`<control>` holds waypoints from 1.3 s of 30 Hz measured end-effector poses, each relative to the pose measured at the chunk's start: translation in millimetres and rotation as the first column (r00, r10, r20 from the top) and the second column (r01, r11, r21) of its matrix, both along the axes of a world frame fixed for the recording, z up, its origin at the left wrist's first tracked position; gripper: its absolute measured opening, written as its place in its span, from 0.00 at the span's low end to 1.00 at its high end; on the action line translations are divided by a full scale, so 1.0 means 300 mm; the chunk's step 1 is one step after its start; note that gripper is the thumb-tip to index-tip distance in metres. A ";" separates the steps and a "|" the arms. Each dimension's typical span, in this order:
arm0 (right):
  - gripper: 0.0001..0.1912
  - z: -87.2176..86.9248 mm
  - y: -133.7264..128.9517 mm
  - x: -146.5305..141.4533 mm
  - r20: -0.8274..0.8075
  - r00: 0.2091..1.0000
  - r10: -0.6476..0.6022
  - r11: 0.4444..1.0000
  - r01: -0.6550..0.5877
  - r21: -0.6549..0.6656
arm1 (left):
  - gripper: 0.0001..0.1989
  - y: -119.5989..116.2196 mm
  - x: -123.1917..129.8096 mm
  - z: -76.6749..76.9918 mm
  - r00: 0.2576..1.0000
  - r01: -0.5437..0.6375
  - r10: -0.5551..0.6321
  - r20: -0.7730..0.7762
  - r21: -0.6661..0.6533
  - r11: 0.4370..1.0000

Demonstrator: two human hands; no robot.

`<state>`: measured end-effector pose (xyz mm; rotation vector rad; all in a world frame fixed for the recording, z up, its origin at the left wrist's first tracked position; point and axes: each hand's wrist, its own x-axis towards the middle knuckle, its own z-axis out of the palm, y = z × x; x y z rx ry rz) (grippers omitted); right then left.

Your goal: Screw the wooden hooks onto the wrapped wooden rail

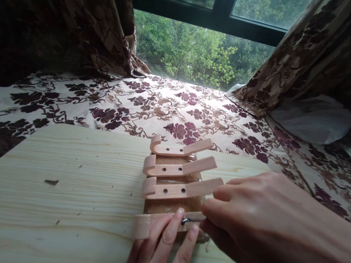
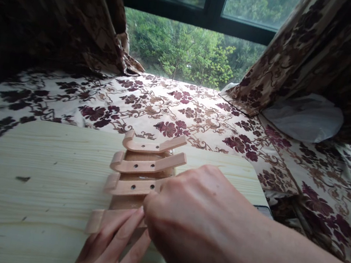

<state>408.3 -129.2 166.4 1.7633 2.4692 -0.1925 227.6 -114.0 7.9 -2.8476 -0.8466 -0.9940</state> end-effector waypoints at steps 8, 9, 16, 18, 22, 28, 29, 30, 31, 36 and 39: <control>0.09 -0.021 -0.005 -0.013 -0.086 0.996 0.023 0.998 -0.018 0.059 | 0.18 -0.003 0.006 0.003 0.999 0.004 -0.004 0.034 0.006 1.000; 0.10 -0.017 -0.003 -0.017 -0.087 0.996 0.015 0.999 -0.011 0.044 | 0.18 -0.001 0.003 0.006 1.000 0.012 -0.012 0.013 -0.004 1.000; 0.12 0.012 0.010 -0.044 -0.071 0.997 -0.018 1.000 0.019 0.005 | 0.17 -0.004 0.007 0.014 0.999 0.049 -0.050 0.015 0.015 0.999; 0.10 0.018 0.002 -0.052 -0.023 0.999 -0.033 0.999 0.034 0.038 | 0.17 -0.008 0.011 0.019 0.999 0.027 -0.027 0.041 -0.006 1.000; 0.09 0.030 -0.021 -0.072 0.027 1.000 0.001 0.993 -0.004 0.115 | 0.17 -0.006 0.007 0.032 0.995 0.052 -0.051 -0.080 0.015 0.999; 0.10 0.052 -0.024 -0.105 0.108 0.994 0.025 0.992 -0.038 0.120 | 0.16 -0.004 0.004 0.026 0.996 0.005 0.001 -0.084 0.079 0.997; 0.10 0.055 -0.022 -0.109 0.132 0.991 0.022 0.994 -0.035 0.102 | 0.16 -0.005 0.005 0.024 0.997 -0.005 0.011 -0.078 0.086 0.996; 0.10 0.058 -0.019 -0.112 0.152 0.988 0.022 0.995 -0.036 0.091 | 0.16 -0.005 0.006 0.022 0.997 -0.012 0.019 -0.075 0.090 0.996; 0.09 0.058 -0.017 -0.115 0.166 0.986 0.024 0.996 -0.038 0.081 | 0.15 -0.006 0.007 0.022 0.997 -0.018 0.025 -0.069 0.095 0.995; 0.08 0.037 -0.005 -0.122 0.179 0.975 0.135 0.985 -0.152 0.085 | 0.16 -0.006 0.009 0.032 0.998 -0.024 0.031 -0.061 0.098 0.995; 0.09 0.032 0.007 -0.125 0.184 0.959 0.214 0.971 -0.230 0.070 | 0.16 -0.006 0.009 0.030 0.997 -0.031 0.037 -0.061 0.100 0.995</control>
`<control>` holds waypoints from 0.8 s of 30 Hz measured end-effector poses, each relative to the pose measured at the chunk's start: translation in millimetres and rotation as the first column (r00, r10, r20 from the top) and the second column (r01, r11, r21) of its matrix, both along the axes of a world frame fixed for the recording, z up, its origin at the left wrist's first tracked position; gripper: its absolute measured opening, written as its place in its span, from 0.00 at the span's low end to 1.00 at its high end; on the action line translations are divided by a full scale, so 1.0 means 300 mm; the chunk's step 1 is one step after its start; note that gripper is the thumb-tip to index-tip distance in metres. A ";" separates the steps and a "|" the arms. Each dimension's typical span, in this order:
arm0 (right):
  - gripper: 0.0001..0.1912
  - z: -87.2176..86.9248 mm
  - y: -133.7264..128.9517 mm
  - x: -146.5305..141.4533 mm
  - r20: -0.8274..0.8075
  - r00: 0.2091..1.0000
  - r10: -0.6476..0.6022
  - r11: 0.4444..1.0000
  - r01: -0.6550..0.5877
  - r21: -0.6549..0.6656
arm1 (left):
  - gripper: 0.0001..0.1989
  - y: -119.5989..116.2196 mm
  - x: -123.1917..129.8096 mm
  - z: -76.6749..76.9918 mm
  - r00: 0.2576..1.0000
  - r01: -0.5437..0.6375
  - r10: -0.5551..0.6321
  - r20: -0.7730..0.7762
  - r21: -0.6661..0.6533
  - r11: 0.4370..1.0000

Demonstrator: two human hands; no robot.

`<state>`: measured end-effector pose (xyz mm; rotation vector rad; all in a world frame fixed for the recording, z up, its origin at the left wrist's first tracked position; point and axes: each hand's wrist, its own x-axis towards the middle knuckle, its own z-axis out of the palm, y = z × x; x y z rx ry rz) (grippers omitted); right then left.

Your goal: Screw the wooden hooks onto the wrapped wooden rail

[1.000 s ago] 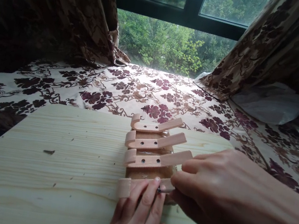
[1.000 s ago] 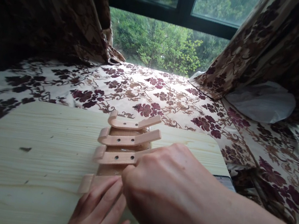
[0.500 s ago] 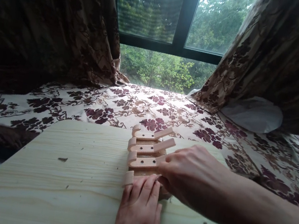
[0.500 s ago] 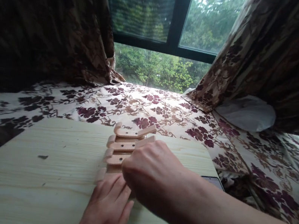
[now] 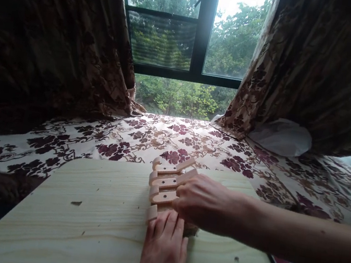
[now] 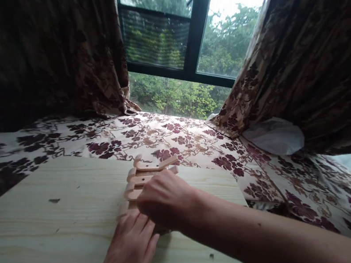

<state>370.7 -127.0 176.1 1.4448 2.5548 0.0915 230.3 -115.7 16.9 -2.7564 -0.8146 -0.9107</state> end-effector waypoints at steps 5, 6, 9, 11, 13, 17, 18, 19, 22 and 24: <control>0.08 0.028 0.034 -0.002 0.029 0.999 -0.032 0.998 0.033 -0.048 | 0.18 0.004 0.000 -0.023 1.000 0.015 -0.015 -0.007 0.022 1.000; 0.08 0.034 0.040 -0.001 0.034 0.998 -0.051 0.997 0.053 -0.057 | 0.19 0.004 0.000 -0.026 1.000 0.012 -0.012 -0.008 0.027 1.000; 0.08 0.041 0.052 0.004 0.037 0.993 -0.111 0.991 0.113 -0.065 | 0.19 0.001 0.003 -0.021 1.000 0.007 -0.007 0.017 0.037 0.999; 0.08 0.042 0.054 0.008 0.032 0.990 -0.137 0.988 0.139 -0.073 | 0.18 -0.002 0.005 -0.011 0.999 0.010 -0.012 0.048 0.032 0.999; 0.07 0.044 0.052 0.009 0.024 0.991 -0.133 0.987 0.135 -0.093 | 0.17 -0.005 0.008 0.000 0.997 0.011 -0.013 0.071 0.029 1.000; 0.04 0.051 0.043 -0.005 0.014 0.996 -0.090 0.988 0.091 -0.124 | 0.16 -0.010 0.011 0.011 0.995 0.003 -0.005 0.095 0.015 1.000; 0.05 0.053 0.041 -0.012 0.012 0.997 -0.082 0.989 0.083 -0.119 | 0.16 -0.011 0.011 0.013 0.995 0.004 -0.005 0.095 0.009 1.000; 0.06 0.053 0.040 -0.018 0.012 0.997 -0.071 0.991 0.072 -0.111 | 0.16 -0.011 0.011 0.014 0.996 0.004 -0.004 0.091 0.002 1.000; 0.07 0.046 0.039 -0.028 0.025 0.999 -0.042 0.994 0.044 -0.096 | 0.15 -0.012 0.011 0.016 0.997 0.002 0.000 0.077 -0.017 1.000; 0.08 0.038 0.041 -0.024 0.035 0.998 -0.043 0.994 0.046 -0.095 | 0.16 -0.013 0.013 0.016 0.997 -0.002 0.003 0.076 -0.016 1.000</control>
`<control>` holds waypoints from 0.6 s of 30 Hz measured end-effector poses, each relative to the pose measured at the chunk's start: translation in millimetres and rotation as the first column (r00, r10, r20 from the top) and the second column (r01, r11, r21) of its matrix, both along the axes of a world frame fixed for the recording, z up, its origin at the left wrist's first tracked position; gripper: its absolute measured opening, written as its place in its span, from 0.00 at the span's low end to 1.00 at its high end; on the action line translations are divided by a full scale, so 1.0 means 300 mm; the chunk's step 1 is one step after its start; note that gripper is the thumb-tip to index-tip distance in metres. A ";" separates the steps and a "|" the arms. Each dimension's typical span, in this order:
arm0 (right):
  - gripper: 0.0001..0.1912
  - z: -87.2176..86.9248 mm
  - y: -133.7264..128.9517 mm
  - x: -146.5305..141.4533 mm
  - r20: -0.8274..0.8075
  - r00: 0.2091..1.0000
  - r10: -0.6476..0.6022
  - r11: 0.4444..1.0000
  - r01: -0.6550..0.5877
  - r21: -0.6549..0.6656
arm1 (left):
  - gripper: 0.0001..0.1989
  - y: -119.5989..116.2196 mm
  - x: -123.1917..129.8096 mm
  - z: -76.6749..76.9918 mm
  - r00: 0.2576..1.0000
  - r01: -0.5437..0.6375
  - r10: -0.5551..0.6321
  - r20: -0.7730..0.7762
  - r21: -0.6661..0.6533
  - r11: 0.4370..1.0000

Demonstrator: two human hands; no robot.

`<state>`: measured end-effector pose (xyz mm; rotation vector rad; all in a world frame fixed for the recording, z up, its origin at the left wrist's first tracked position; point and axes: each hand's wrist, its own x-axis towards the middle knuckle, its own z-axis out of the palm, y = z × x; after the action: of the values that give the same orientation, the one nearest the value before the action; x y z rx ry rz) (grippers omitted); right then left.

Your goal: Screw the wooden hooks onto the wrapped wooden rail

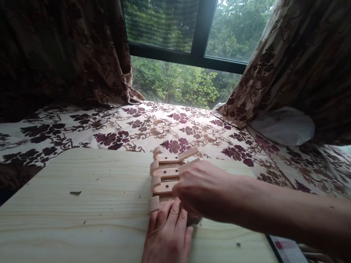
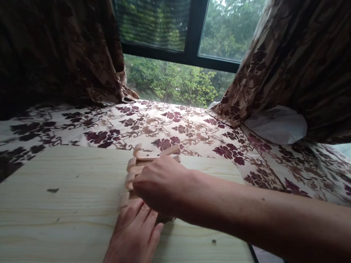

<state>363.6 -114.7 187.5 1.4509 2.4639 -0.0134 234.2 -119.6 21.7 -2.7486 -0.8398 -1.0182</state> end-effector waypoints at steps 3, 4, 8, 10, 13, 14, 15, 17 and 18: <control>0.08 -0.006 0.005 0.015 0.012 0.999 -0.033 0.999 0.033 0.016 | 0.18 0.000 0.005 -0.002 1.000 -0.003 0.003 0.004 0.013 1.000; 0.08 -0.004 0.007 0.020 0.016 0.999 -0.041 0.999 0.040 0.017 | 0.18 0.000 0.006 -0.003 1.000 -0.005 0.005 0.006 0.015 1.000; 0.07 0.012 0.008 0.023 0.018 0.999 -0.047 0.999 0.048 -0.002 | 0.19 0.001 0.006 -0.004 1.000 -0.004 0.004 -0.011 0.021 1.000; 0.07 0.017 0.007 0.021 0.020 0.999 -0.050 0.999 0.050 -0.003 | 0.19 0.002 0.005 -0.003 1.000 0.004 -0.004 -0.028 0.021 1.000; 0.07 0.011 0.005 0.026 0.022 0.999 -0.048 0.999 0.048 -0.004 | 0.19 0.001 0.005 -0.001 0.999 -0.005 0.006 -0.035 0.018 1.000; 0.07 0.006 0.005 0.030 0.020 0.999 -0.043 0.999 0.043 -0.005 | 0.19 0.000 0.005 0.000 0.999 -0.011 0.011 -0.034 0.018 1.000; 0.07 0.001 0.005 0.035 0.013 0.999 -0.035 0.999 0.035 -0.005 | 0.19 -0.001 0.005 0.000 0.999 -0.013 0.014 -0.035 0.019 1.000; 0.07 -0.011 0.005 0.044 -0.008 1.000 -0.016 1.000 0.016 -0.005 | 0.19 -0.002 0.006 0.000 0.999 -0.015 0.016 -0.041 0.017 1.000; 0.07 -0.015 0.006 0.047 -0.018 1.000 -0.011 1.000 0.011 -0.008 | 0.19 -0.003 0.006 0.000 0.999 -0.013 0.013 -0.044 0.016 1.000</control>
<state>377.6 -112.9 183.0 1.4675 2.4673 -0.0380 236.0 -120.4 21.8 -2.7380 -0.8383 -0.9539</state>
